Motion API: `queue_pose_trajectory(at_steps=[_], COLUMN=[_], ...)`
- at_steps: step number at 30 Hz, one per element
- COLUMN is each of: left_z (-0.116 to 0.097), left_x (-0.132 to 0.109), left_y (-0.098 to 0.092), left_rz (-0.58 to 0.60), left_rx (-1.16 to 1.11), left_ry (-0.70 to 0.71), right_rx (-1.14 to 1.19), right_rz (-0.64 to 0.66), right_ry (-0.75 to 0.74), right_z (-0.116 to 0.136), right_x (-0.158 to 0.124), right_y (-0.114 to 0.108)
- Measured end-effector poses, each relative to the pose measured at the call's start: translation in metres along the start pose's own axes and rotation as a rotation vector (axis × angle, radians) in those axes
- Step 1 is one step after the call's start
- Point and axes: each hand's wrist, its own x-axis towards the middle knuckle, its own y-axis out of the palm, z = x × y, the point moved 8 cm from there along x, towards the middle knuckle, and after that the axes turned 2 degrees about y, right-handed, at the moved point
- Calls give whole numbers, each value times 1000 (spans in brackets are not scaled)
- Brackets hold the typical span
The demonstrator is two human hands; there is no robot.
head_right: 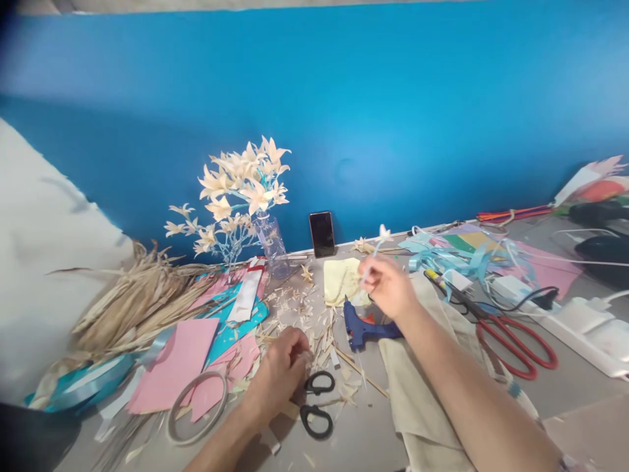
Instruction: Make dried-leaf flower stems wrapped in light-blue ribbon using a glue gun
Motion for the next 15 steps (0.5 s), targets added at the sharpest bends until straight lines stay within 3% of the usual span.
queue_pose_trajectory(at_steps=[4,6,8,10,15], left_z=[8,3,-1,-4,-4], left_x=[-3,-8,-11,-9,-4], left_y=[-26,-39,-43,-32,23], left_rz=[-278,-408,-457,-358,166], left_rx=[-141,-227,-316,-423,-798], left_ry=[-65,-24,9,16,-104], right_rx=[-311,-415,-471,-497,-530], right_rz=[224,295,332,344,306], right_ry=[163,193,197,180,101], right_z=[-51,-62,-64,-61,-56], right_x=[-15,-24,-31,-36,-36], right_y=[38,51,60,67,70])
